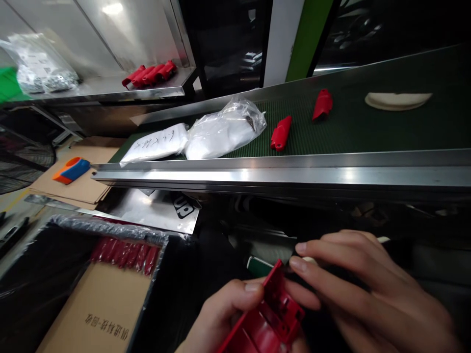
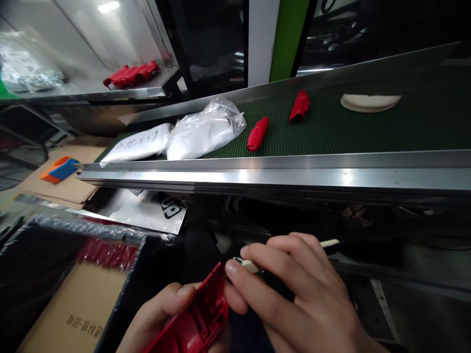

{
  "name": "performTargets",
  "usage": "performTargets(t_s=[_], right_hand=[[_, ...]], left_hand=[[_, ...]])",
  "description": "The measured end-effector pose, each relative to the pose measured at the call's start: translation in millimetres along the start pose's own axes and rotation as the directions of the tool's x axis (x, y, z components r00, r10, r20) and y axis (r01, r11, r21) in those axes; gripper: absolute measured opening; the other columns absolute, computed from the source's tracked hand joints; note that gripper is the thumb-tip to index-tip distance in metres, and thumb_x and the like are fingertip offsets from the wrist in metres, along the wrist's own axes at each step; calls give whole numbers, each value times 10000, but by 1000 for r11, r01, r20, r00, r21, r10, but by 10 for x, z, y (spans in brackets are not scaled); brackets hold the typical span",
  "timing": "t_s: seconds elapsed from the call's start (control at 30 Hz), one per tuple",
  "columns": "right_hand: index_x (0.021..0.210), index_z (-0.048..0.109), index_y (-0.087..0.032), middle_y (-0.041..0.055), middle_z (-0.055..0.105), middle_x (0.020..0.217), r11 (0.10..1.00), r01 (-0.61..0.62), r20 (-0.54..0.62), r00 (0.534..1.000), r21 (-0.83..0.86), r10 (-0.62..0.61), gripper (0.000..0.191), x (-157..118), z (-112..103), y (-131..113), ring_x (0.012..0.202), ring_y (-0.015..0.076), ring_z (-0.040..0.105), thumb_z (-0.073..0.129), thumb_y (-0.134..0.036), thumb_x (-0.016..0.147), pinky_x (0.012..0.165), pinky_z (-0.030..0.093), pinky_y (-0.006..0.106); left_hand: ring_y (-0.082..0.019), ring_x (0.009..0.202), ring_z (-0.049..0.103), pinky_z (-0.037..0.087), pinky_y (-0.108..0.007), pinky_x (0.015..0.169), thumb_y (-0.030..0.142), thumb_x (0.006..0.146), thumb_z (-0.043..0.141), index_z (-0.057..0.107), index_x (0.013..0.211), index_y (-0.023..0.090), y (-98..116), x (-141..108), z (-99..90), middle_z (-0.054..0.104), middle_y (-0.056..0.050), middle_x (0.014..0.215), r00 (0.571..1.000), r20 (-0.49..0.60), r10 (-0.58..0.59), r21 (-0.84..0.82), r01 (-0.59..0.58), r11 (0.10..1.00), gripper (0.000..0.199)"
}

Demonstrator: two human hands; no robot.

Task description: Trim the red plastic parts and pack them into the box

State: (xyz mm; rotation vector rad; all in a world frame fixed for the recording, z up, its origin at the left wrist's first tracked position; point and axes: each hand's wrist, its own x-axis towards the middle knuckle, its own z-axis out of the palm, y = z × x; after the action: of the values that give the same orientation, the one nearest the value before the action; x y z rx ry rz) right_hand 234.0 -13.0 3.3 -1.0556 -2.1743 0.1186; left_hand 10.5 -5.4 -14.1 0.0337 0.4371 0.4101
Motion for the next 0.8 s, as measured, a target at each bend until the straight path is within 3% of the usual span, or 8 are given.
performTargets(t_s=[0.13,0.3,0.4,0.5,0.6,0.67,0.8], right_hand=[[1258,570,-182,86,547,1204,1000,-3,-22,1000,-12,2,483,-44,32,37,1059,227,509,494,31,832,874,418,430],[1307,561,-187,100,532,1238,998,61,60,996,-30,-59,504,-98,9,105,1087,254,502,486,0,845,891,409,475],[1362,527,-191,103,533,1252,994,97,85,992,-41,-93,543,-113,-10,150,1104,265,502,529,-32,843,890,416,479],[1347,546,-203,89,574,1210,992,111,75,992,-57,-106,515,-86,-37,170,1082,256,530,546,-60,853,896,422,470],[1342,558,-249,74,614,1138,997,-35,-51,998,-68,31,515,-45,-85,168,1037,233,576,553,-55,866,842,453,420],[1353,553,-291,70,615,1134,988,-143,-143,981,-58,134,550,-37,-112,154,1031,229,595,563,-41,863,813,472,404],[1298,587,-255,59,599,1182,980,-196,-136,971,28,198,488,-72,-80,85,1066,194,595,562,-34,864,839,499,349]], left_hand=[[-127,592,629,427,-175,553,445,876,590,684,1061,4,-45,-84,-65,685,-122,764,995,-97,-22,-31,19,999,487],[-107,470,546,312,-164,430,482,867,526,697,1018,-35,-177,-66,-135,647,-134,646,987,-160,9,-73,-20,997,565],[-84,454,487,283,-154,432,429,853,530,718,966,-24,-153,-34,-59,603,-105,605,981,-184,61,-20,-66,998,503],[-80,479,442,292,-160,463,405,802,545,742,907,5,-36,-3,97,548,-73,597,993,-102,51,126,-38,991,458],[-120,617,493,374,-189,612,404,728,542,744,970,4,69,8,207,562,-99,700,994,-56,-99,372,112,921,509],[-125,644,492,361,-190,626,395,721,533,739,1017,8,89,6,215,565,-104,730,990,-77,-116,442,138,886,529],[-80,456,364,181,-191,411,443,797,505,743,1000,28,35,8,145,518,-56,604,998,-44,-49,231,58,971,520]])
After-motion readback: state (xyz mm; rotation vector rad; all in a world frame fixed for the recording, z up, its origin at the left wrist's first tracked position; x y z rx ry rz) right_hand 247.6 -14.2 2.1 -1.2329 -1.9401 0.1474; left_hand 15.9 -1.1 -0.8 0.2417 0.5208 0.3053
